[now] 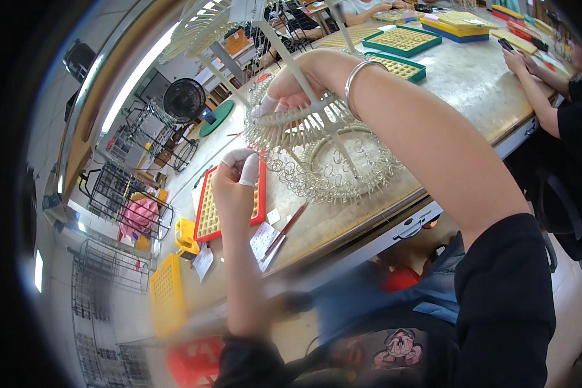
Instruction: The person threads small clear beads onto a wire and attaches them to a white chandelier frame. They repeatedly pick up beads from a red tray, thread them, and secure them onto the hanging structure.
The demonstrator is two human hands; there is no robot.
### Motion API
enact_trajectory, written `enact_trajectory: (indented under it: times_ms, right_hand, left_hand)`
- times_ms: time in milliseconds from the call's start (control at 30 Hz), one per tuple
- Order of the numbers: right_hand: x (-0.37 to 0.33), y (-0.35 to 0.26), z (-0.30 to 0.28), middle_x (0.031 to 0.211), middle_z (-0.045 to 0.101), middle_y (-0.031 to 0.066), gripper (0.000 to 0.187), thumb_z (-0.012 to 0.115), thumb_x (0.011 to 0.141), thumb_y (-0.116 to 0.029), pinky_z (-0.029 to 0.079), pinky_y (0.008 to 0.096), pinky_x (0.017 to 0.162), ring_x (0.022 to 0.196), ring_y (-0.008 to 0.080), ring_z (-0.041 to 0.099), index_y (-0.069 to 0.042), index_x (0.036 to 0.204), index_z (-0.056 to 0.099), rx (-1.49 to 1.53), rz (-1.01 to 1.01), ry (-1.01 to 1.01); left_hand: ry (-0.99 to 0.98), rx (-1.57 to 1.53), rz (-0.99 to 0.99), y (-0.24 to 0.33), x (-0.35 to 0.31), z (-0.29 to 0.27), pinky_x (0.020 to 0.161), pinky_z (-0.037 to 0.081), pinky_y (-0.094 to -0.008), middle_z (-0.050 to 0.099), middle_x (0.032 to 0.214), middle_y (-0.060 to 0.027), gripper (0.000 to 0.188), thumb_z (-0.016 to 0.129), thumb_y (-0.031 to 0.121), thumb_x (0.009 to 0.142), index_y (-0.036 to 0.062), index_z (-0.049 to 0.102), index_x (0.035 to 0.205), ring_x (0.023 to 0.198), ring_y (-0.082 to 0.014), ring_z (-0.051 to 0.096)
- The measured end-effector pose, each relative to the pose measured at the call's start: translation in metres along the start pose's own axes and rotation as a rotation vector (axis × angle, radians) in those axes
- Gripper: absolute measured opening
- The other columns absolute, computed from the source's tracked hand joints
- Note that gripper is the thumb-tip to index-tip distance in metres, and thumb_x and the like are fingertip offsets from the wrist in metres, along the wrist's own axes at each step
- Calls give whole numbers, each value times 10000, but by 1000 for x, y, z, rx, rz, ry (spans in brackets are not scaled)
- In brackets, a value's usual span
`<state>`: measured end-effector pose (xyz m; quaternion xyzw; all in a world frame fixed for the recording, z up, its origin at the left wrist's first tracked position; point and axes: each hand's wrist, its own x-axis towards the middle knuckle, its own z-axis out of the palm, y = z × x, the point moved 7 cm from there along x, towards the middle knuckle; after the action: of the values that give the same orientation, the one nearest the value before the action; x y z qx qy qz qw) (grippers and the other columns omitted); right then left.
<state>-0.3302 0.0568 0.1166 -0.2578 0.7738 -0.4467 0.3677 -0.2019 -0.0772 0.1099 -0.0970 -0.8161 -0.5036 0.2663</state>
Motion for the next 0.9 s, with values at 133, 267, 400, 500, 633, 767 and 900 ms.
enact_trajectory:
  times_ms: [133, 267, 400, 500, 633, 767, 900]
  right_hand:
    - [-1, 0, -1, 792, 602, 30, 203, 548, 862, -255, 418, 185, 460, 587, 41, 527, -58, 885, 591, -31, 19, 5]
    - [-4, -4, -2, 753, 591, 36, 249, 558, 855, -300, 382, 194, 458, 578, 48, 510, -56, 815, 586, -104, -7, 47]
    - [-6, -6, 4, 757, 588, 33, 285, 552, 848, -334, 383, 212, 477, 559, 55, 484, -51, 842, 582, -107, -24, 37]
    - [-8, -7, 8, 771, 592, 35, 293, 541, 848, -337, 389, 220, 491, 555, 63, 482, -51, 891, 585, -18, -48, 3]
    - [-21, -14, 14, 835, 611, 74, 325, 527, 851, -322, 403, 213, 515, 624, 86, 545, -31, 988, 576, -45, -55, 57]
    - [-20, -5, -10, 931, 623, 120, 351, 518, 859, -282, 473, 219, 593, 774, 125, 617, 10, 1052, 546, 54, -111, 172]
    - [-72, -12, -40, 955, 623, 117, 293, 537, 854, -218, 531, 265, 727, 849, 165, 627, -8, 1055, 571, -30, -295, 683]
  left_hand:
    - [10, 20, -33, -1, 0, -1, 580, 425, -210, 591, 712, -16, 132, 622, 103, 795, 3, 612, 880, 619, -65, 514]
    - [43, 50, -34, 1, 3, -1, 577, 422, -211, 586, 697, -12, 128, 629, 104, 788, 4, 616, 867, 602, -62, 507]
    - [112, 140, 5, 10, 1, -3, 568, 415, -214, 581, 685, -15, 117, 635, 103, 783, 11, 625, 854, 596, -65, 505]
    - [144, 213, 39, 16, -4, -6, 556, 404, -217, 575, 676, -15, 102, 638, 99, 779, 24, 632, 848, 601, -67, 506]
    - [184, 217, 37, 13, -16, -18, 543, 392, -219, 564, 677, -11, 83, 648, 90, 770, 46, 642, 840, 604, -68, 501]
    - [245, 226, 137, 1, -40, -29, 542, 392, -223, 557, 701, -15, 83, 645, 71, 768, 49, 634, 848, 593, -79, 487]
    - [292, 191, 148, -34, -77, -30, 562, 399, -233, 549, 741, -32, 91, 621, 38, 781, 28, 613, 871, 608, -99, 479]
